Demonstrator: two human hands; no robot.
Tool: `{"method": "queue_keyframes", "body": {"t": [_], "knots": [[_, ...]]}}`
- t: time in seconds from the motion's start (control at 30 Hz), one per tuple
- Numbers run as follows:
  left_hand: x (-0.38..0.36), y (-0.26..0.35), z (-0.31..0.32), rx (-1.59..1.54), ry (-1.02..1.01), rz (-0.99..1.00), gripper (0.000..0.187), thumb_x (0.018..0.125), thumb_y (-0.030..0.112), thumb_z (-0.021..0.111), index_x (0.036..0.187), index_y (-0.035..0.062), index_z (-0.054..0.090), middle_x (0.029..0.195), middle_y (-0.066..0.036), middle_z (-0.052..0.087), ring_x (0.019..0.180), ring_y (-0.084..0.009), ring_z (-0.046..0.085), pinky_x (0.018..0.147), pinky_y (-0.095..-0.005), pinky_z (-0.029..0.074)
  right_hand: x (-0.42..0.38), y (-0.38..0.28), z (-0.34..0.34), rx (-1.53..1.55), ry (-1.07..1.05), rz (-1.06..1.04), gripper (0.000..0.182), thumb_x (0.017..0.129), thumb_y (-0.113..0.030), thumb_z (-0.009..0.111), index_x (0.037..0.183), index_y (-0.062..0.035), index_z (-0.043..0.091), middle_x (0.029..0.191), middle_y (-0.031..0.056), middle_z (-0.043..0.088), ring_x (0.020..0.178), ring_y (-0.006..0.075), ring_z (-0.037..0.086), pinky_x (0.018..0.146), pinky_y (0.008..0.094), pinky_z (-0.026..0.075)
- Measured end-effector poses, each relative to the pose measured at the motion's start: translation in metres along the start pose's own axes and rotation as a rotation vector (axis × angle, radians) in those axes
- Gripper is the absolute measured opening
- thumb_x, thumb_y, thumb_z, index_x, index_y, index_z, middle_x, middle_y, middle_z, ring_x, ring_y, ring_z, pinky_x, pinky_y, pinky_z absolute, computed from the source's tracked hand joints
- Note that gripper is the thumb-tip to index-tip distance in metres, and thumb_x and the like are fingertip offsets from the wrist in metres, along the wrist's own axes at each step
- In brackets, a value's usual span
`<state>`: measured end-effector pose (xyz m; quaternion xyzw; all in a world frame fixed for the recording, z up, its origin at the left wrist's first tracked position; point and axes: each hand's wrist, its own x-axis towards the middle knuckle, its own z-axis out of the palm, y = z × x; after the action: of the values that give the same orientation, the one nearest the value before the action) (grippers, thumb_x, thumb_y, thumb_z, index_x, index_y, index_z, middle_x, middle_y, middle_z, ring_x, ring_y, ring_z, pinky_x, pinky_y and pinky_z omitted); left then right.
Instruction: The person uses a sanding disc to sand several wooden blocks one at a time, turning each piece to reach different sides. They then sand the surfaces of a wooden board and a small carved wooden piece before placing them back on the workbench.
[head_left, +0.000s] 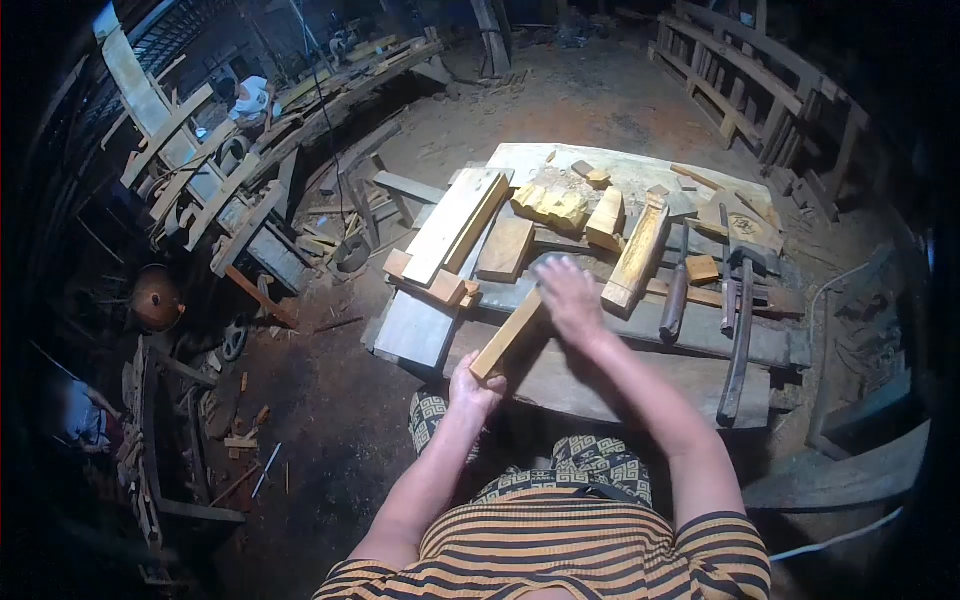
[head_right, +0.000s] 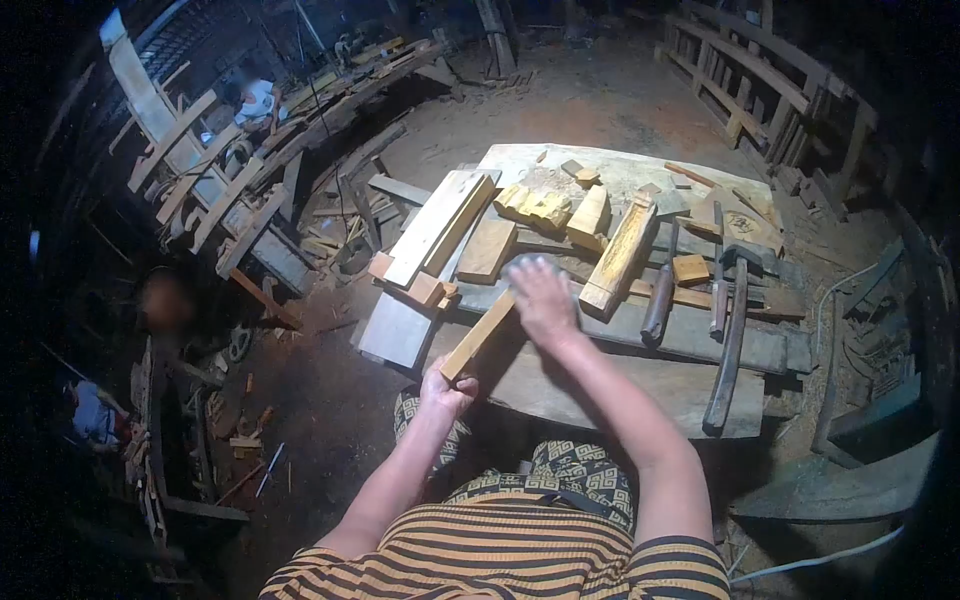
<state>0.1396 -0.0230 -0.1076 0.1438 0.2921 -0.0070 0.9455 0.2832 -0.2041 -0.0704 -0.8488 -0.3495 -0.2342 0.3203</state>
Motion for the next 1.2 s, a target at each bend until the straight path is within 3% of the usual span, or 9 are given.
{"method": "queue_keyframes", "body": {"t": [0.07, 0.17, 0.23, 0.3, 0.43, 0.6, 0.83, 1.0, 1.2], "knots": [[0.003, 0.000, 0.003, -0.037, -0.156, -0.075, 0.023, 0.093, 0.025, 0.043, 0.097, 0.0084, 0.059, 0.084, -0.006, 0.061, 0.063, -0.0176, 0.056, 0.044, -0.0293, 0.043, 0.003, -0.059, -0.033, 0.035, -0.356, -0.019, 0.043, 0.078, -0.013, 0.053, 0.120, -0.0058, 0.054, 0.126, 0.0192, 0.053, 0.124, 0.0335, 0.044, 0.102, 0.0473, 0.033], [-0.011, -0.007, 0.030, -0.114, 0.000, 0.044, 0.027, 0.095, 0.021, 0.038, 0.108, 0.0083, 0.057, 0.105, -0.010, 0.064, 0.092, -0.0249, 0.065, 0.077, -0.0395, 0.058, -0.047, -0.085, -0.012, 0.242, -0.180, -0.404, 0.066, 0.067, -0.014, 0.063, 0.132, -0.0203, 0.051, 0.139, 0.0055, 0.047, 0.134, 0.0229, 0.038, 0.111, 0.0467, 0.025], [-0.005, -0.008, 0.022, -0.056, 0.039, 0.108, 0.026, 0.095, 0.024, 0.041, 0.107, 0.0083, 0.057, 0.100, -0.010, 0.064, 0.086, -0.0246, 0.065, 0.071, -0.0377, 0.057, -0.039, -0.071, -0.011, 0.261, -0.181, -0.451, 0.061, 0.069, -0.014, 0.063, 0.129, -0.0186, 0.053, 0.138, 0.0073, 0.048, 0.133, 0.0246, 0.038, 0.110, 0.0484, 0.026], [0.020, 0.019, -0.034, -0.064, -0.452, -0.191, 0.025, 0.094, 0.027, 0.046, 0.105, 0.0081, 0.058, 0.096, -0.009, 0.063, 0.078, -0.0236, 0.063, 0.066, -0.0356, 0.055, -0.021, -0.031, 0.000, 0.067, -0.082, -0.370, 0.052, 0.076, -0.016, 0.061, 0.127, -0.0175, 0.055, 0.137, 0.0088, 0.049, 0.134, 0.0256, 0.036, 0.109, 0.0490, 0.027], [-0.005, -0.004, 0.026, 0.311, 0.041, 0.413, 0.019, 0.087, 0.021, 0.061, 0.098, 0.0042, 0.059, 0.093, -0.006, 0.062, 0.082, -0.0177, 0.059, 0.074, -0.0324, 0.050, 0.016, 0.021, -0.014, 0.035, -0.171, 0.218, 0.034, 0.090, -0.027, 0.048, 0.118, -0.0146, 0.059, 0.127, 0.0105, 0.055, 0.121, 0.0295, 0.048, 0.104, 0.0479, 0.031], [-0.011, -0.007, 0.043, 0.461, 0.114, 0.642, 0.031, 0.092, 0.029, 0.056, 0.105, 0.0011, 0.060, 0.102, -0.008, 0.063, 0.097, -0.0184, 0.059, 0.088, -0.0310, 0.046, 0.004, -0.001, -0.017, 0.142, -0.207, 0.111, 0.022, 0.085, -0.021, 0.052, 0.096, -0.0044, 0.060, 0.094, 0.0151, 0.059, 0.096, 0.0356, 0.055, 0.085, 0.0448, 0.044], [-0.004, -0.003, 0.028, 0.427, -0.069, 0.528, 0.069, 0.092, 0.063, 0.034, 0.115, 0.0021, 0.055, 0.106, -0.011, 0.063, 0.097, -0.0232, 0.063, 0.086, -0.0370, 0.050, -0.016, -0.068, -0.001, 0.505, -0.299, -0.334, 0.031, 0.089, -0.026, 0.050, 0.114, -0.0106, 0.061, 0.119, 0.0128, 0.058, 0.114, 0.0321, 0.052, 0.100, 0.0418, 0.038], [-0.024, -0.006, 0.040, 0.405, 0.129, 0.391, 0.041, 0.074, 0.029, 0.075, 0.108, 0.0146, 0.056, 0.095, -0.004, 0.060, 0.081, -0.0187, 0.059, 0.055, -0.0335, 0.046, 0.015, 0.013, 0.025, 0.119, -0.361, 0.141, 0.038, 0.091, -0.034, 0.048, 0.120, -0.0120, 0.059, 0.132, 0.0116, 0.051, 0.129, 0.0281, 0.041, 0.108, 0.0497, 0.026], [-0.032, -0.007, 0.050, 0.391, 0.180, 0.254, 0.032, 0.079, 0.022, 0.067, 0.108, 0.0172, 0.054, 0.096, -0.005, 0.059, 0.082, -0.0241, 0.059, 0.057, -0.0365, 0.048, 0.007, 0.011, 0.022, -0.033, -0.281, 0.192, 0.041, 0.092, -0.034, 0.046, 0.126, -0.0134, 0.053, 0.136, 0.0092, 0.048, 0.130, 0.0269, 0.039, 0.107, 0.0493, 0.026]]}}
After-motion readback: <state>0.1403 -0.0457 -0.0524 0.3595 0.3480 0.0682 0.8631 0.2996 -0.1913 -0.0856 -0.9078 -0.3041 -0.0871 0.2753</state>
